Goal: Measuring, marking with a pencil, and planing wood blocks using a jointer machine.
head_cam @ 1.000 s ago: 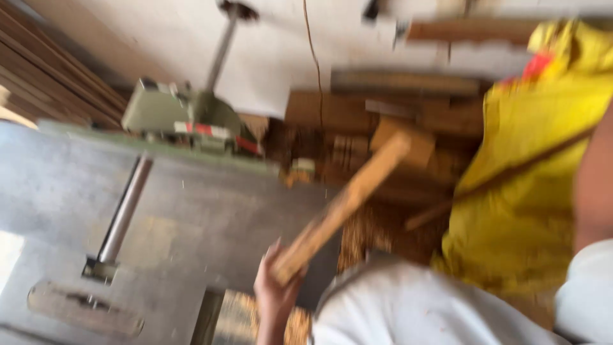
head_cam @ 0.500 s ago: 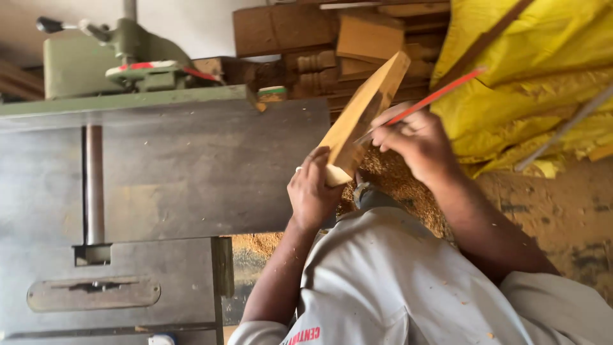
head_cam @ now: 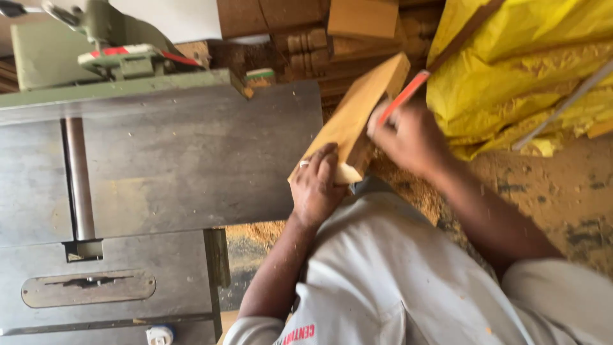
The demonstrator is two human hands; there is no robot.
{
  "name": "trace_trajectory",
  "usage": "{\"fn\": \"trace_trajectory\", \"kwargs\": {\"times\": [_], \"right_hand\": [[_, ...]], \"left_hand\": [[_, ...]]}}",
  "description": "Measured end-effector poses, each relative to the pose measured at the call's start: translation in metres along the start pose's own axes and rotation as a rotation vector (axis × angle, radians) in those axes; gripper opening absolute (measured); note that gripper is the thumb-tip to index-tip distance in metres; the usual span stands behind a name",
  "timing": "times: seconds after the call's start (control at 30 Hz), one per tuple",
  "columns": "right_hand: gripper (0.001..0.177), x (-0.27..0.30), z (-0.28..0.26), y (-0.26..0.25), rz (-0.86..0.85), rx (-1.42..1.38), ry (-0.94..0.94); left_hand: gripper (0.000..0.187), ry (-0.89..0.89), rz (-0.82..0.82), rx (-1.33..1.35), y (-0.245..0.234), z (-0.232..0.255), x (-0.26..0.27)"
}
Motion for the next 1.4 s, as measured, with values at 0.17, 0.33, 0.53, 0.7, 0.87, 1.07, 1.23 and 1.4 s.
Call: {"fn": "trace_trajectory", "kwargs": {"times": [0.17, 0.33, 0.53, 0.7, 0.87, 1.07, 1.23, 1.4], "right_hand": [[0.010, -0.005, -0.024, -0.006, -0.152, -0.352, -0.087], [0.010, 0.012, -0.031, -0.013, -0.138, -0.322, -0.143], [0.014, -0.016, 0.067, 0.012, -0.153, 0.151, 0.364], [0.013, 0.005, 0.024, 0.004, -0.127, -0.313, 0.080], [0.015, -0.008, 0.074, 0.008, 0.060, -0.212, 0.139], [0.009, 0.001, 0.053, 0.009, -0.112, -0.334, 0.001], [0.013, -0.005, 0.004, -0.003, -0.134, -0.268, -0.255], [0.013, -0.028, 0.084, 0.025, -0.276, 0.036, 0.116]], "left_hand": [[0.061, 0.002, -0.049, 0.009, 0.004, -0.001, 0.006], [0.066, 0.018, -0.068, 0.020, 0.009, -0.001, 0.003], [0.063, 0.020, -0.072, -0.007, 0.010, 0.000, 0.008], [0.055, 0.034, -0.027, -0.012, 0.009, -0.001, 0.004], [0.048, 0.068, 0.012, -0.012, 0.007, 0.001, 0.006], [0.045, 0.039, -0.025, -0.008, 0.005, -0.003, 0.006], [0.047, 0.056, -0.030, 0.004, 0.003, -0.002, 0.003], [0.047, 0.076, -0.047, 0.011, 0.004, -0.002, 0.008]]}}
Point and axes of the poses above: each hand's wrist, its own x-axis away from the middle knuckle, its own y-axis out of the palm, z = x × y, the point moved 4 cm from there along -x, towards the middle knuckle, and after that the axes turned 13 degrees about z, right-handed, at the moved point
